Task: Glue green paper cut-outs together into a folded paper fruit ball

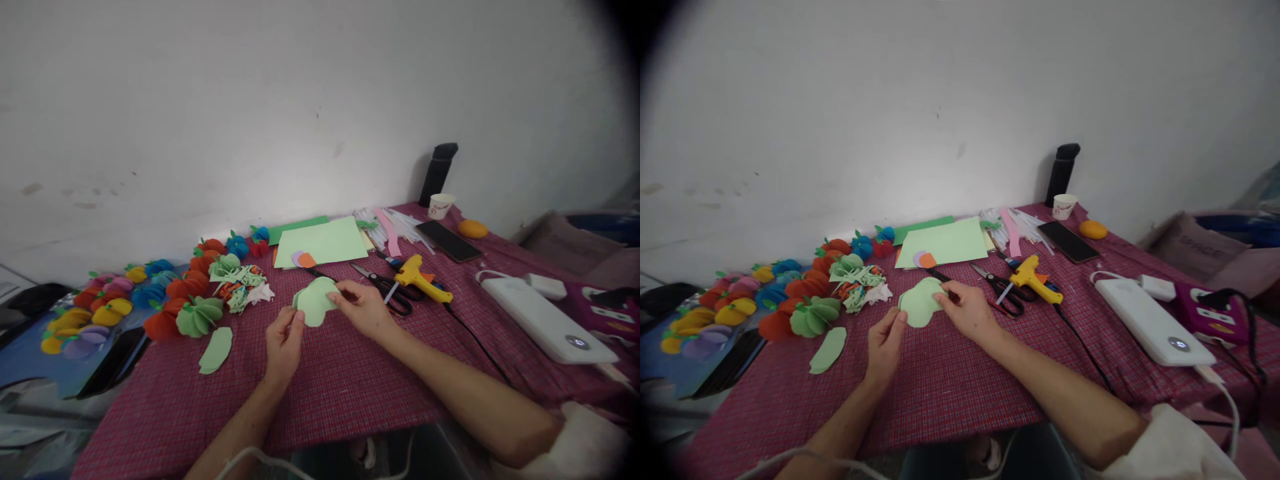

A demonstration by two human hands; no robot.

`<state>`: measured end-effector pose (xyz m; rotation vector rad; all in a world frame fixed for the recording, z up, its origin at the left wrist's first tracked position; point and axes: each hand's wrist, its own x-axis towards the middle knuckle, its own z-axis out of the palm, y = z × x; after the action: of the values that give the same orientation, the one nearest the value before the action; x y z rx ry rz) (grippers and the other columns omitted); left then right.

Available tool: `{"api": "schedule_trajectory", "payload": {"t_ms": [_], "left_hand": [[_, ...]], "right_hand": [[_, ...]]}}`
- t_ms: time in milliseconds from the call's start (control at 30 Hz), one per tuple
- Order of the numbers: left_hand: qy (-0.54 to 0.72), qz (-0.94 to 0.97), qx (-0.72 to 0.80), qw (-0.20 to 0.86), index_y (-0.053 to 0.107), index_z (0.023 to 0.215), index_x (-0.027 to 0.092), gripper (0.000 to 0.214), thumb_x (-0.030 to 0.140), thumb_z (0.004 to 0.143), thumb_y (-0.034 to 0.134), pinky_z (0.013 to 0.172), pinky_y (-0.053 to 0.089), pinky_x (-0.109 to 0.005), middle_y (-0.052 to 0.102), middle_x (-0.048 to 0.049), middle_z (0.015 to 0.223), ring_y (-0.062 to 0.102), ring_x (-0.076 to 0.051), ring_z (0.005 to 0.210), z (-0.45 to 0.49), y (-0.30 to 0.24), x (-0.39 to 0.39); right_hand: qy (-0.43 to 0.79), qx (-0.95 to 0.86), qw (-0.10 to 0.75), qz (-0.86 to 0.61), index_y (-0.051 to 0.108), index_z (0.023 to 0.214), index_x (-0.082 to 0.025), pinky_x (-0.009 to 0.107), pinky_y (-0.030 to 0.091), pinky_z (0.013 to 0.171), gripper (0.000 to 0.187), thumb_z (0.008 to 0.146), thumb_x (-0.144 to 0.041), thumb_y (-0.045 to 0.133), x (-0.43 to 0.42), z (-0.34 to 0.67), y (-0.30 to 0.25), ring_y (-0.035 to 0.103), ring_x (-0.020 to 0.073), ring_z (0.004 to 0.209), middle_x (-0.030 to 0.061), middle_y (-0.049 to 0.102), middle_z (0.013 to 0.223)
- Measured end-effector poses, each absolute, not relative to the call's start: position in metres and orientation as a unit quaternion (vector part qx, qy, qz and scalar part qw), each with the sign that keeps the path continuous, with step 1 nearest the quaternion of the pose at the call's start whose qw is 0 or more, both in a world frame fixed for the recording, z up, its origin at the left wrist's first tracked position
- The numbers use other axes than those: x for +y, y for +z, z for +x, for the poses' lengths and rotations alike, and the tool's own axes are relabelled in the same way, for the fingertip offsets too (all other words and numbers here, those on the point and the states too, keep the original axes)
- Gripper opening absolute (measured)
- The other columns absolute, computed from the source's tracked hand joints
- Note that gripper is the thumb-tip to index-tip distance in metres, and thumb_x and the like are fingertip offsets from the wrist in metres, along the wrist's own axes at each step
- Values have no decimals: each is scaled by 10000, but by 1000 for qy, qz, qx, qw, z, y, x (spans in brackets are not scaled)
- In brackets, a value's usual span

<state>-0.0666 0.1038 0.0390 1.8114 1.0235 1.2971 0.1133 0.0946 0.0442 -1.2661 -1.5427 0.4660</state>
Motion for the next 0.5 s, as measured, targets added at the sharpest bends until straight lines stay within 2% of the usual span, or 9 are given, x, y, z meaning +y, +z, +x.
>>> {"api": "schedule_trajectory", "payload": {"t_ms": [33, 100, 200, 333, 500], "left_hand": [[498, 694, 392, 343, 523, 644, 157, 245, 293, 841, 469, 588, 345, -213, 436, 21, 646, 406, -108, 631, -67, 39, 104], [496, 690, 391, 353, 508, 642, 159, 255, 297, 850, 456, 588, 340, -212, 425, 22, 649, 396, -107, 630, -67, 39, 103], [494, 685, 390, 367, 493, 643, 162, 266, 307, 860, 439, 589, 338, -209, 428, 23, 652, 394, -105, 626, -67, 39, 103], [499, 673, 393, 379, 478, 637, 163, 281, 334, 857, 439, 580, 332, -206, 422, 29, 636, 386, -103, 609, -67, 38, 103], [499, 676, 385, 381, 504, 665, 157, 283, 353, 860, 440, 611, 347, -213, 445, 22, 663, 408, -111, 642, -66, 38, 103]], "right_hand": [[209, -631, 533, -523, 562, 833, -203, 233, 415, 548, 83, 808, -278, 539, 96, 113, 43, 536, 126, 591, -20, 585, 676], [235, -610, 559, -511, 502, 927, -211, 238, 445, 575, 167, 777, -245, 566, 97, 113, 41, 568, 133, 639, -15, 600, 748], [240, -606, 570, -500, 453, 967, -216, 246, 466, 612, 236, 761, -208, 568, 97, 113, 40, 582, 135, 688, -8, 601, 802], [202, -646, 549, -491, 532, 898, -205, 245, 460, 628, 114, 794, -165, 510, 94, 114, 45, 573, 131, 699, 1, 604, 793], [175, -685, 538, -460, 642, 868, -182, 246, 461, 674, 226, 779, -70, 467, 91, 113, 51, 590, 140, 799, 49, 621, 910]]}}
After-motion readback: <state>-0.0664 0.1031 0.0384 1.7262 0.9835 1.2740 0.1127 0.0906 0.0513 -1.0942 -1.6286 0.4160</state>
